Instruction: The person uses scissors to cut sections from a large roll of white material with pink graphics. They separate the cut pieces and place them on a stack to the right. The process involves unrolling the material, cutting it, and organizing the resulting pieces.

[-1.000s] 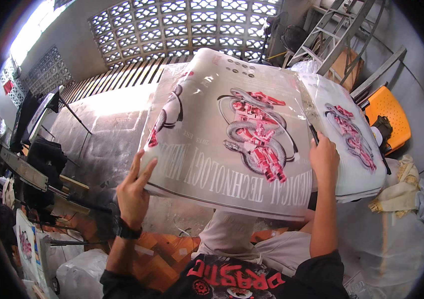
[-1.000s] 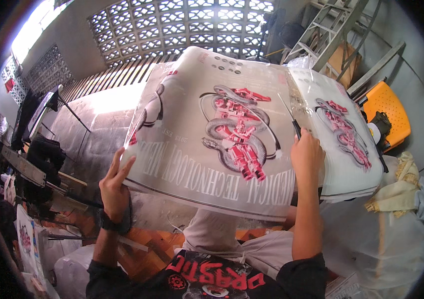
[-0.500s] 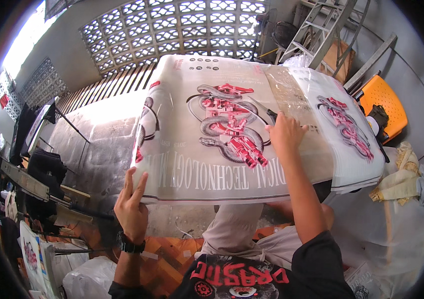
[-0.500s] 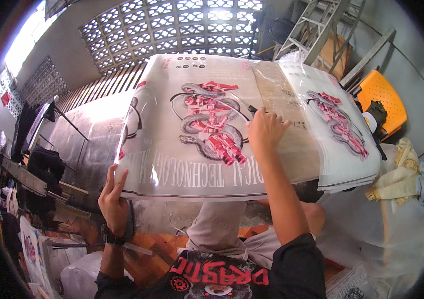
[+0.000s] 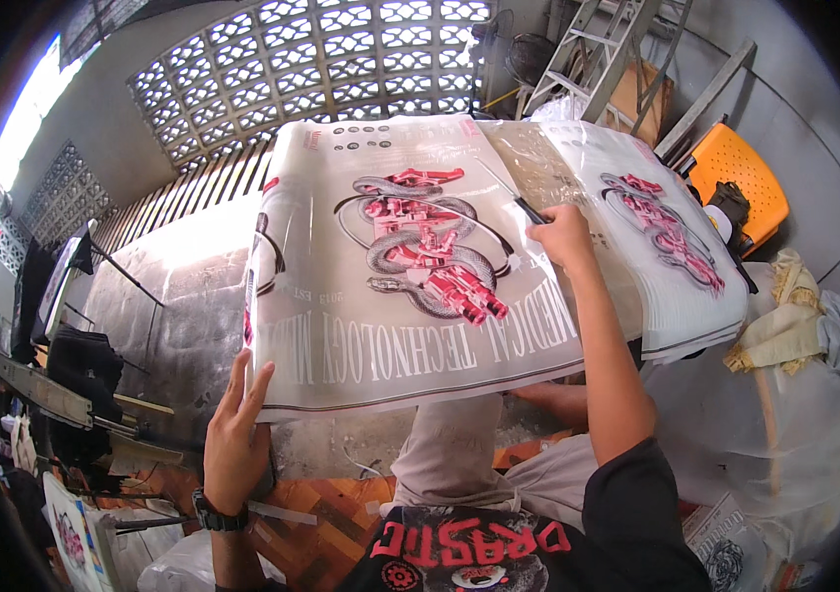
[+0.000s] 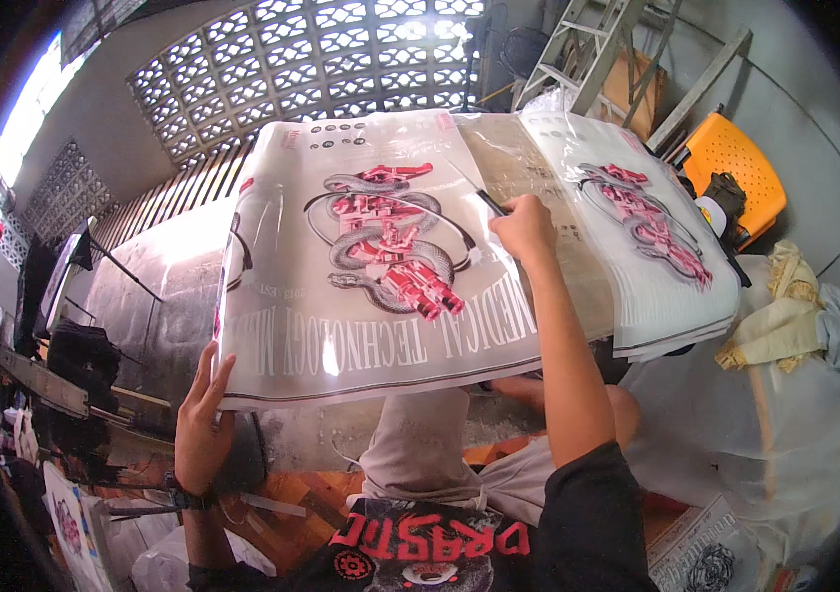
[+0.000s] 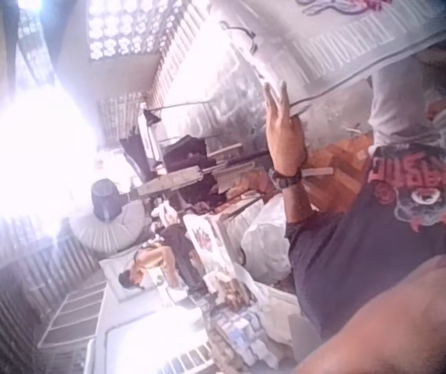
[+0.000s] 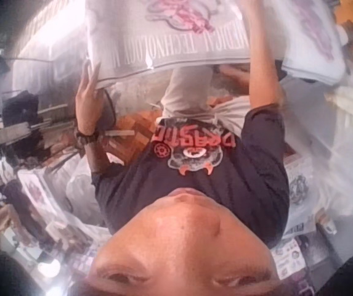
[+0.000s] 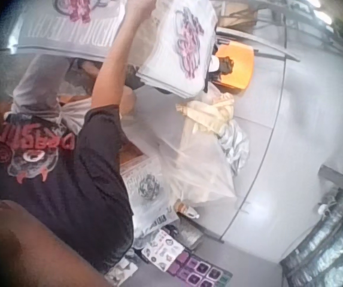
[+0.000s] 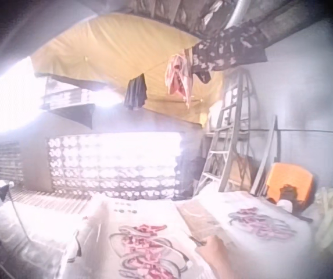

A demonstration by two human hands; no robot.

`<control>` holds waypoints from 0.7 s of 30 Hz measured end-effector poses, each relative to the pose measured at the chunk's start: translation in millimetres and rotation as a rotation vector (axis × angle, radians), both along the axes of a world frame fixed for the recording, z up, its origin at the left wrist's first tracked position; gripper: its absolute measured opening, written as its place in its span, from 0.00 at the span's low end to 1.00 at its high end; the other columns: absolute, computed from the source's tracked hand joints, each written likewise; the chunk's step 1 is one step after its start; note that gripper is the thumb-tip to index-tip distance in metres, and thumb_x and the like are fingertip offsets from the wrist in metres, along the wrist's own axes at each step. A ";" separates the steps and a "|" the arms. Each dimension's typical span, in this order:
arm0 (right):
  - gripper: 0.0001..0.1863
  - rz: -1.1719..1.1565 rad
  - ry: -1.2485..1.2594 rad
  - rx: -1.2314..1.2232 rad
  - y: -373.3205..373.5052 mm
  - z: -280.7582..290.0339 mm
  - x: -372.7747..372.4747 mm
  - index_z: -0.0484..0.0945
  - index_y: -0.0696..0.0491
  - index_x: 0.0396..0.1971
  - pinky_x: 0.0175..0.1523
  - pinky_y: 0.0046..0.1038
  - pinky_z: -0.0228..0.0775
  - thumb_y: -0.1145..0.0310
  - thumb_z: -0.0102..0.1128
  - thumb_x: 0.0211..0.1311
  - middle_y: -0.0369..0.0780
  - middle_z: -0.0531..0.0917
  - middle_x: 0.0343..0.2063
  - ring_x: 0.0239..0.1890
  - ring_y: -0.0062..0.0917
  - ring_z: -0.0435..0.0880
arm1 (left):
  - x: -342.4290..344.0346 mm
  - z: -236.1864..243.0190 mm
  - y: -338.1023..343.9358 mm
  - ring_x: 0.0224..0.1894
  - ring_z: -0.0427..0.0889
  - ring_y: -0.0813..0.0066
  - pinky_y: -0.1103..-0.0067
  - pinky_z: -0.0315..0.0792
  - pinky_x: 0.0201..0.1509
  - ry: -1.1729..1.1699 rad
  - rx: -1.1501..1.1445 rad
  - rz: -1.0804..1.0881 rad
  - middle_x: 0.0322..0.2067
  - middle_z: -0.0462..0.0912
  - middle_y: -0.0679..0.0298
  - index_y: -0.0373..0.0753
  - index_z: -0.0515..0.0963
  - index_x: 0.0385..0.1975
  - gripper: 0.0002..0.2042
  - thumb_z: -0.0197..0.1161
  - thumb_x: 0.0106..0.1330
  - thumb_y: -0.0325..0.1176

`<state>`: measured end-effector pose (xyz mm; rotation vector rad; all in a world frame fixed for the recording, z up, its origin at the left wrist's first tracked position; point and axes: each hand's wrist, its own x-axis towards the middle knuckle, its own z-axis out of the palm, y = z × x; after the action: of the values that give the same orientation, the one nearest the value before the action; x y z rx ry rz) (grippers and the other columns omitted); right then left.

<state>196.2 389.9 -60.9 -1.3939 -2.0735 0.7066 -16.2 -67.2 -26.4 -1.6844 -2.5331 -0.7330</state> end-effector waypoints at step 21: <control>0.12 0.173 0.622 -0.073 94.0 60.2 154.9 0.85 0.56 0.42 0.43 0.20 0.69 0.72 0.69 0.58 0.30 0.82 0.32 0.35 0.15 0.77 | 13.9 3.9 53.8 0.72 0.66 0.60 0.57 0.57 0.72 0.183 -0.088 -0.416 0.66 0.72 0.57 0.49 0.75 0.62 0.36 0.64 0.44 0.23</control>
<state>351.1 483.9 -0.7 -0.8765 -1.6848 1.1297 -2.3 -13.4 -22.5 -2.2268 -2.1464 -0.4532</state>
